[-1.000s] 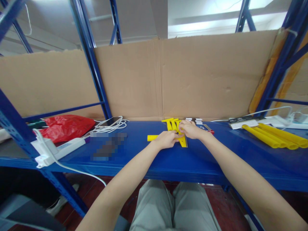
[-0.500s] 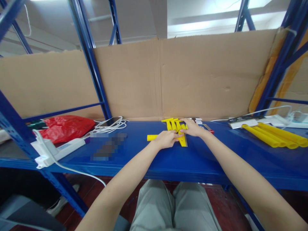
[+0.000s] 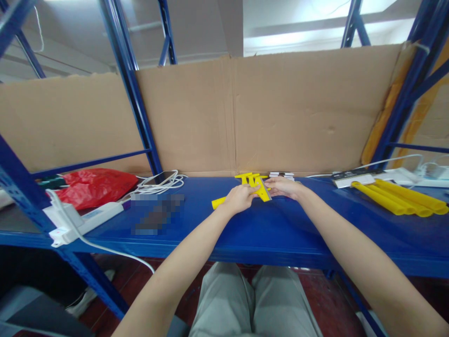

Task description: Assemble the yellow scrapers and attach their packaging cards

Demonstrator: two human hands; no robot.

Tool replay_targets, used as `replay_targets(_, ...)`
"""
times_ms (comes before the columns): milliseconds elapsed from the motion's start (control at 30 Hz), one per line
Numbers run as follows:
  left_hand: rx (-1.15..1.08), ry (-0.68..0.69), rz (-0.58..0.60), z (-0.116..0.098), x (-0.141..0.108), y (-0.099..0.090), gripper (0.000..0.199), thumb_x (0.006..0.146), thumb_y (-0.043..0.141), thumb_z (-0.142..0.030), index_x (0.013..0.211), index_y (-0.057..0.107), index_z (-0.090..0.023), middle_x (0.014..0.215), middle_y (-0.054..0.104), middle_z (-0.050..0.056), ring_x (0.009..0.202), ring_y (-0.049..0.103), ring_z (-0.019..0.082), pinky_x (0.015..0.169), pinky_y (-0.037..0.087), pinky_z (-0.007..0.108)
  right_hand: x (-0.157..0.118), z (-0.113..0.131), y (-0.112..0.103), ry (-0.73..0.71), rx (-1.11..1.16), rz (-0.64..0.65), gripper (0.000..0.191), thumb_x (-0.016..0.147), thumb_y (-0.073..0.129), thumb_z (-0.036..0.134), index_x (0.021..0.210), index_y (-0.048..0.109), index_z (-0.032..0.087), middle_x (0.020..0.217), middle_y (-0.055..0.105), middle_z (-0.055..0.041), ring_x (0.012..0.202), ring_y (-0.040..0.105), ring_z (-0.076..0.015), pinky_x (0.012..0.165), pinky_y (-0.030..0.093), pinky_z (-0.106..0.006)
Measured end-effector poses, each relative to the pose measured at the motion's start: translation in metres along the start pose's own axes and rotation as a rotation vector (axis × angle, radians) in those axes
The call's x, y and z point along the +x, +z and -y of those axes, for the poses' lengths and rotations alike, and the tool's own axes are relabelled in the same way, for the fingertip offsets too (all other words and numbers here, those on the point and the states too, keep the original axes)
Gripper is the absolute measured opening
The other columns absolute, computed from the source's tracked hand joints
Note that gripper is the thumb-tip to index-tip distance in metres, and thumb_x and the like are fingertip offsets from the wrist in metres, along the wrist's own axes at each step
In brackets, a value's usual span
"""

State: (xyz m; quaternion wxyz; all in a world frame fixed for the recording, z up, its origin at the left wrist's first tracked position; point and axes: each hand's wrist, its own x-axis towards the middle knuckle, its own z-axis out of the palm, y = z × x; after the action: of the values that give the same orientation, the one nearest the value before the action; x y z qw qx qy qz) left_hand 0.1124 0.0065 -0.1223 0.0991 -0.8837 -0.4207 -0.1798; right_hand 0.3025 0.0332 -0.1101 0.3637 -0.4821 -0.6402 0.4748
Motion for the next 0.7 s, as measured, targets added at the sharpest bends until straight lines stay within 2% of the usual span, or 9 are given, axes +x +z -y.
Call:
replay_targets(133,-0.029,-0.037,-0.036,0.002,0.002,0.001,0.034,0.091,0.047,-0.024,0.122,0.061,-0.022,0.116,0.066,0.007,0.108,0.061,0.021,0.094,0.046,0.034,-0.003,0.003,-0.003,0.025,0.114,0.063,0.007,0.079,0.058,0.012,0.082,0.063,0.016,0.081,0.071,-0.0058,0.072,0.066,-0.0125,0.071,0.055,-0.025)
replay_targets(300,-0.043,-0.047,-0.059,0.001,0.002,0.003,0.038,0.090,0.049,-0.025,0.128,0.055,-0.018,0.122,0.063,0.010,0.111,0.059,0.023,0.094,0.046,0.034,-0.009,0.008,-0.002,0.071,0.097,0.131,0.003,0.076,0.064,0.014,0.078,0.063,0.015,0.067,0.069,-0.0045,0.057,0.063,-0.0130,0.064,0.056,-0.028)
replay_targets(400,-0.029,-0.037,-0.045,0.000,0.001,0.003,0.043,0.090,0.050,-0.025,0.132,0.048,-0.016,0.128,0.058,0.012,0.115,0.057,0.022,0.095,0.046,0.033,-0.011,0.010,0.001,0.067,0.096,0.139,0.005,0.074,0.066,0.015,0.076,0.062,0.014,0.064,0.068,-0.0045,0.054,0.063,-0.0135,0.057,0.055,-0.026)
replay_targets(533,0.004,-0.026,-0.016,-0.001,-0.002,0.000,0.044,0.090,0.048,-0.023,0.133,0.044,-0.015,0.133,0.054,0.013,0.119,0.054,0.021,0.096,0.045,0.031,-0.013,0.011,0.005,0.047,0.088,0.159,0.009,0.073,0.069,0.018,0.076,0.062,0.013,0.064,0.068,-0.0048,0.053,0.063,-0.0133,0.059,0.055,-0.026)
replay_targets(700,0.035,-0.097,-0.005,-0.005,-0.003,-0.007,0.042,0.090,0.044,-0.018,0.132,0.046,-0.017,0.127,0.058,0.012,0.110,0.060,0.022,0.091,0.047,0.034,-0.015,0.014,0.006,0.005,0.088,0.172,0.013,0.078,0.066,0.027,0.079,0.063,0.014,0.061,0.066,-0.0040,0.052,0.062,-0.0129,0.055,0.053,-0.024)
